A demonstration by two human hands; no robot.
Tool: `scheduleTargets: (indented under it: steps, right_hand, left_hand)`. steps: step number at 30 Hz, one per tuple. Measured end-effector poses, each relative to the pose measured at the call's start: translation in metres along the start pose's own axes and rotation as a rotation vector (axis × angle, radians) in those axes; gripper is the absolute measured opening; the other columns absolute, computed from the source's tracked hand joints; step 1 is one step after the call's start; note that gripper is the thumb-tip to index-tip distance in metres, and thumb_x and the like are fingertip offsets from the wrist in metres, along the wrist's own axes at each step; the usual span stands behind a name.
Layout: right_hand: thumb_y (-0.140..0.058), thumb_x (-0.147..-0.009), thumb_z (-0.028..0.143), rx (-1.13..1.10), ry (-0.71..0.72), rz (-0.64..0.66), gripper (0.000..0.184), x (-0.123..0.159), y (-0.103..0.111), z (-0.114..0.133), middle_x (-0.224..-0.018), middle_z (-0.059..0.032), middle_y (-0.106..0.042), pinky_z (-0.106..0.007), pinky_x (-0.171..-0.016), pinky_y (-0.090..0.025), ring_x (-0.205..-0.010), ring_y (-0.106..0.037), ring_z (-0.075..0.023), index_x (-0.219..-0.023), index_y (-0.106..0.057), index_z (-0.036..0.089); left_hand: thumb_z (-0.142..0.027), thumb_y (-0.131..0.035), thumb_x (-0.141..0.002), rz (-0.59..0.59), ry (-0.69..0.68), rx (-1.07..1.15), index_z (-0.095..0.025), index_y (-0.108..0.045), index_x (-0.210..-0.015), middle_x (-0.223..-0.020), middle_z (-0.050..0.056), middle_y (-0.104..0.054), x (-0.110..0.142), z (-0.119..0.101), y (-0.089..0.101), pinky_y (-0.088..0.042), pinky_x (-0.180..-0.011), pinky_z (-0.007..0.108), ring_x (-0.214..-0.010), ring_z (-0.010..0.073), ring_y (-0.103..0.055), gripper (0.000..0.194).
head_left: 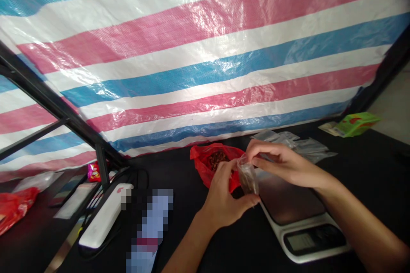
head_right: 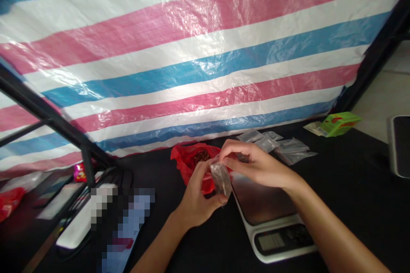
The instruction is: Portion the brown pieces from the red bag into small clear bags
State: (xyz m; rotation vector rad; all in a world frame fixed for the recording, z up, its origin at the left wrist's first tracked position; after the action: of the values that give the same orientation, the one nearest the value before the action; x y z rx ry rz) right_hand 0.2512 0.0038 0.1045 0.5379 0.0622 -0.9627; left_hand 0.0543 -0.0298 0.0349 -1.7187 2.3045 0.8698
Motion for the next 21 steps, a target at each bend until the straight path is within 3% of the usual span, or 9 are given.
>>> scheduleTargets:
  steps: [3,7,10,12,16,21]
  right_hand:
    - [-0.062,-0.103,0.046,-0.046,-0.006,-0.132,0.027,-0.009,-0.016,-0.008,-0.098,-0.0056,-0.071,-0.033,-0.082,-0.053,-0.09,-0.066,-0.0211,-0.101,-0.074,0.022]
    - [-0.062,-0.102,0.047,-0.045,-0.003,-0.211,0.028,-0.014,-0.028,-0.024,-0.106,-0.0066,-0.074,-0.035,-0.087,-0.055,-0.098,-0.068,-0.0233,-0.109,-0.074,0.023]
    - [-0.059,-0.104,0.041,0.016,0.014,-0.27,0.024,-0.015,-0.028,-0.031,-0.113,-0.0057,-0.073,-0.035,-0.085,-0.054,-0.097,-0.067,-0.0216,-0.118,-0.071,0.026]
    - [-0.056,-0.105,0.036,0.065,0.041,-0.303,0.021,-0.015,-0.026,-0.032,-0.114,-0.0053,-0.072,-0.034,-0.083,-0.054,-0.096,-0.067,-0.0208,-0.118,-0.07,0.027]
    - [-0.053,-0.105,0.029,0.125,0.08,-0.332,0.02,-0.016,-0.021,-0.029,-0.111,-0.0052,-0.072,-0.034,-0.084,-0.053,-0.098,-0.067,-0.0216,-0.114,-0.071,0.027]
    - [-0.053,-0.103,0.027,0.174,0.083,-0.365,0.02,-0.015,-0.017,-0.028,-0.108,-0.0058,-0.071,-0.034,-0.081,-0.053,-0.094,-0.066,-0.0214,-0.11,-0.072,0.026]
  left_hand:
    - [-0.035,-0.071,-0.095,0.03,0.139,0.151,-0.023,-0.056,-0.141,-0.121,0.009,-0.073,-0.003,0.002,-0.003,-0.058,-0.101,0.041,-0.111,0.0251,-0.07,0.05]
    - [-0.022,-0.059,-0.098,-0.143,0.165,0.045,-0.02,-0.065,-0.115,-0.106,0.007,-0.072,-0.008,0.009,0.014,-0.06,-0.088,0.036,-0.095,0.0206,-0.069,0.019]
    - [-0.012,-0.058,-0.09,-0.27,0.192,-0.132,-0.021,-0.059,-0.115,-0.101,0.005,-0.071,-0.01,0.017,0.032,-0.059,-0.079,0.033,-0.083,0.0186,-0.068,0.026]
    - [-0.01,-0.059,-0.084,-0.315,0.208,-0.351,-0.022,-0.058,-0.12,-0.105,0.006,-0.072,-0.011,0.024,0.042,-0.059,-0.086,0.037,-0.091,0.0221,-0.07,0.038]
    - [-0.016,-0.062,-0.085,-0.294,0.167,-0.781,-0.017,-0.059,-0.124,-0.115,0.014,-0.068,-0.012,0.032,0.05,-0.052,-0.104,0.049,-0.115,0.0326,-0.065,0.039]
    - [-0.026,-0.063,-0.092,-0.237,0.228,-0.925,-0.018,-0.062,-0.111,-0.107,0.011,-0.067,-0.013,0.038,0.05,-0.053,-0.096,0.047,-0.108,0.0328,-0.065,0.02]
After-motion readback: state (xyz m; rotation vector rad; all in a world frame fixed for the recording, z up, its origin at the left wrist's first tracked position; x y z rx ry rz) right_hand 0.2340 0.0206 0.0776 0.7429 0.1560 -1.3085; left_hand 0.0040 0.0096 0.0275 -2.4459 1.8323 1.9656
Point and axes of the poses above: each hand's wrist, its own x-axis away from the middle knuckle, its own y-axis out of the back of the hand, z = x × y, the point moved 3 cm from there along -x, towards the middle knuckle
